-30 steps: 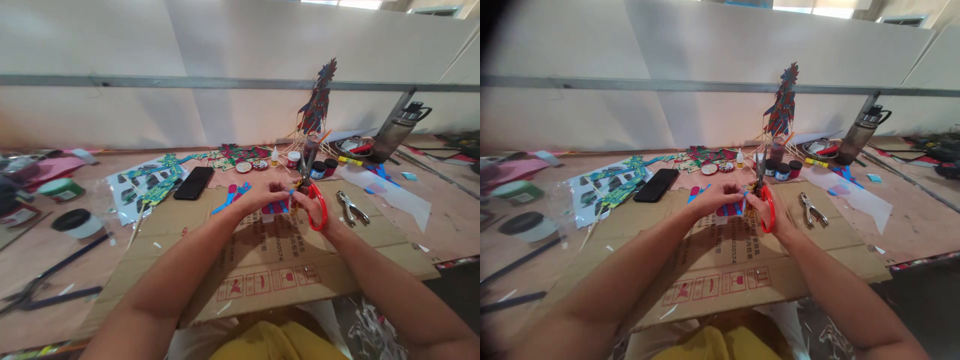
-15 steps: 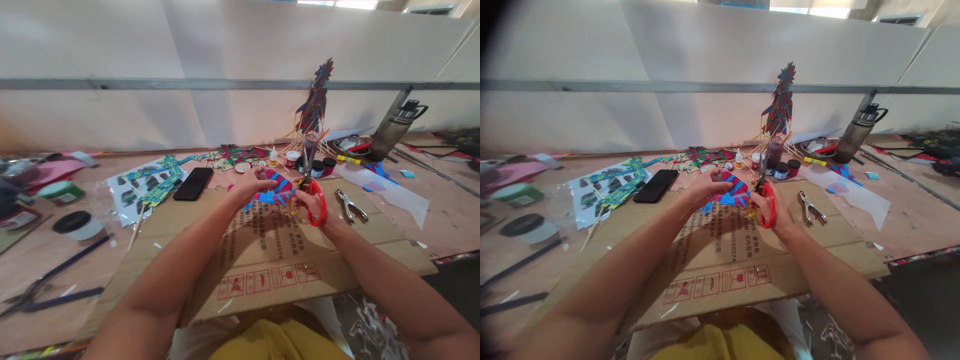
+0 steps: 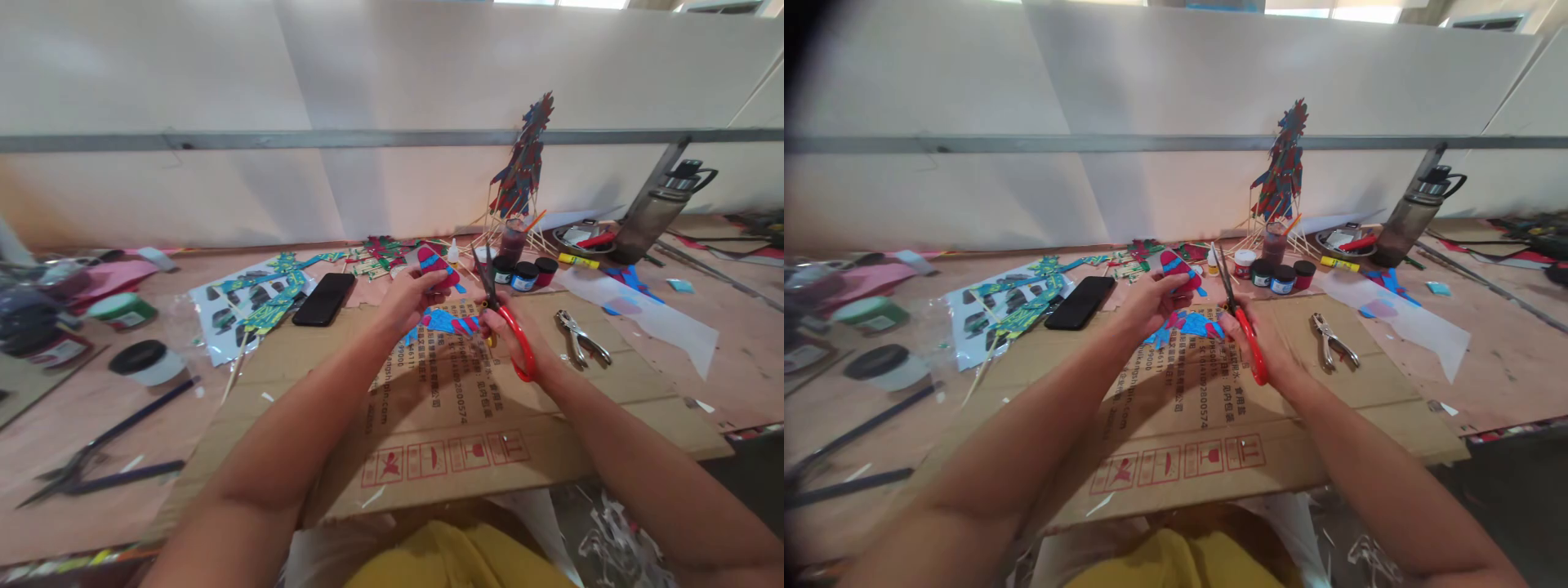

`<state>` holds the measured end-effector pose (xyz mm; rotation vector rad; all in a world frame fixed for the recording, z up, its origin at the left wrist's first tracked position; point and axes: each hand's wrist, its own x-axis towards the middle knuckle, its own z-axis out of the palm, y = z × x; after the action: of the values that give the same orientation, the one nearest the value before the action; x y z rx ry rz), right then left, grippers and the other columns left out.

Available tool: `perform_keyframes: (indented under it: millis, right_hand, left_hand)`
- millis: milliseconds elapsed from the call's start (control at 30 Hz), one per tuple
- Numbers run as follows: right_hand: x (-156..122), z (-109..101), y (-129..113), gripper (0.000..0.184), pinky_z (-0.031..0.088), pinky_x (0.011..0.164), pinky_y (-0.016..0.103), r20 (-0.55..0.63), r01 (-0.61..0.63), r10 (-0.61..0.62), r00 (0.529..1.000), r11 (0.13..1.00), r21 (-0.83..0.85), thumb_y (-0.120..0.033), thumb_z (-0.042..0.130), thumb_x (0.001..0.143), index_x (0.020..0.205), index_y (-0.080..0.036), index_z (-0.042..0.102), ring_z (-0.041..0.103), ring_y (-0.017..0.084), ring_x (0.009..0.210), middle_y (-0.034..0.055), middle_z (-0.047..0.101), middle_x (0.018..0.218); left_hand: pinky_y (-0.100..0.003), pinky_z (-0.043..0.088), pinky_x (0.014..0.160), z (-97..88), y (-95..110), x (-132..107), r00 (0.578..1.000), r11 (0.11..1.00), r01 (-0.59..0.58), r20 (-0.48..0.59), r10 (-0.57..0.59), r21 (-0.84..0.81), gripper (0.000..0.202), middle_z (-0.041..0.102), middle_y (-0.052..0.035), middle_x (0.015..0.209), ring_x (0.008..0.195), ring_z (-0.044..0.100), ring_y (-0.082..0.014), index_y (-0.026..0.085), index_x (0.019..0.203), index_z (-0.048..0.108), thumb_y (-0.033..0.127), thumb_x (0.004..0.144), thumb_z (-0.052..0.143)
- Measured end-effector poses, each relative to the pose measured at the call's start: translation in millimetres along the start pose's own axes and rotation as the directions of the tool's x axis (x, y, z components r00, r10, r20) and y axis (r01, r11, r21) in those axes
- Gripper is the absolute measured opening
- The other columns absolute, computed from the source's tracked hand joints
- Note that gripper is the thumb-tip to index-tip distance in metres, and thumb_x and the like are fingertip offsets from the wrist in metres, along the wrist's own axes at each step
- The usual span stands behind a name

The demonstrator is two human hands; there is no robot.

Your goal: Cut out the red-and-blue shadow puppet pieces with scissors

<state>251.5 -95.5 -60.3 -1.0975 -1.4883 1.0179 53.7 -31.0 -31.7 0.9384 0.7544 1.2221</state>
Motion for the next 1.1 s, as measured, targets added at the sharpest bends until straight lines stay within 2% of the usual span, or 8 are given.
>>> perform_keyframes:
  millis: [167, 267, 333, 500, 633, 867, 1100]
  right_hand:
    - [-4.6, 1.8, -3.1, 0.04, 0.051, 0.077, 0.036, 0.071, 0.04, -0.026, 0.997, 0.979, -0.202, -0.061, 0.067, 0.09, 0.112, -0.027, 0.07, 0.065, 0.024, 0.086, 0.0045, 0.073, 0.097]
    - [-6.0, 1.4, -3.9, 0.048, 0.05, 0.075, 0.036, 0.073, 0.031, -0.014, 0.997, 0.968, -0.247, -0.068, 0.066, 0.087, 0.111, -0.026, 0.071, 0.065, 0.025, 0.085, 0.0062, 0.074, 0.098]
    - [-6.1, 1.0, -3.7, 0.051, 0.049, 0.072, 0.035, 0.065, 0.035, -0.02, 0.998, 0.97, -0.24, -0.068, 0.066, 0.086, 0.112, -0.025, 0.071, 0.064, 0.024, 0.081, 0.0063, 0.073, 0.094]
    - [-6.6, 2.0, -5.7, 0.043, 0.042, 0.058, 0.03, 0.096, 0.059, -0.04, 0.995, 0.979, -0.197, -0.065, 0.066, 0.088, 0.103, -0.025, 0.071, 0.053, 0.017, 0.06, -0.0004, 0.062, 0.066]
    - [-7.8, 4.8, -9.4, 0.042, 0.037, 0.052, 0.029, 0.102, 0.057, -0.04, 0.994, 0.985, -0.165, -0.066, 0.066, 0.087, 0.092, -0.025, 0.069, 0.046, 0.015, 0.055, -0.0009, 0.059, 0.066]
    - [-14.3, 15.2, -2.1, 0.041, 0.028, 0.043, 0.024, 0.088, -0.112, 0.11, 0.99, 0.994, 0.017, -0.064, 0.074, 0.081, 0.088, -0.025, 0.064, 0.037, 0.012, 0.05, -0.0055, 0.045, 0.06]
    - [-25.4, 26.3, -0.4, 0.043, 0.027, 0.041, 0.026, 0.04, -0.142, 0.14, 0.989, 0.989, 0.037, -0.065, 0.071, 0.084, 0.078, -0.026, 0.054, 0.033, 0.011, 0.047, -0.0054, 0.042, 0.059]
  left_hand:
    - [-0.025, 0.05, 0.06, -4.6, 11.3, 1.0, 0.999, 0.999, -0.043, 0.002, 0.043, 0.024, 0.023, 0.075, -0.0035, 0.074, 0.061, 0.066, -0.012, 0.016, 0.076, 0.066, 0.022, 0.064, 0.085]
    - [-0.025, 0.048, 0.059, -3.2, 11.6, 0.4, 0.999, 0.998, -0.053, 0.007, 0.053, 0.045, 0.025, 0.074, -0.0033, 0.073, 0.059, 0.065, -0.0119, 0.016, 0.077, 0.066, 0.022, 0.064, 0.086]
    - [-0.025, 0.047, 0.058, -1.7, 10.6, -0.1, 0.998, 0.996, -0.056, -0.002, 0.056, 0.064, 0.026, 0.072, -0.0024, 0.071, 0.059, 0.065, -0.0123, 0.016, 0.078, 0.066, 0.021, 0.063, 0.086]
    - [-0.024, 0.043, 0.056, 2.0, 8.6, -2.2, 0.998, 0.99, -0.054, -0.014, 0.056, 0.128, 0.027, 0.071, -0.0026, 0.068, 0.059, 0.064, -0.0123, 0.016, 0.079, 0.066, 0.022, 0.064, 0.087]
    - [-0.024, 0.045, 0.058, 2.9, 8.3, -3.6, 0.998, 0.99, -0.06, 0.008, 0.06, 0.126, 0.022, 0.072, -0.004, 0.072, 0.062, 0.065, -0.0127, 0.015, 0.079, 0.067, 0.023, 0.068, 0.085]
    - [-0.025, 0.045, 0.058, 3.6, 9.1, -4.0, 0.998, 0.992, -0.061, 0.004, 0.061, 0.107, 0.023, 0.073, -0.004, 0.073, 0.061, 0.065, -0.0124, 0.016, 0.079, 0.069, 0.023, 0.067, 0.087]
    - [-0.023, 0.045, 0.058, 4.6, 9.6, -4.1, 0.998, 0.995, -0.047, 0.035, 0.044, 0.088, 0.02, 0.072, -0.0044, 0.072, 0.06, 0.064, -0.011, 0.015, 0.077, 0.07, 0.023, 0.068, 0.086]
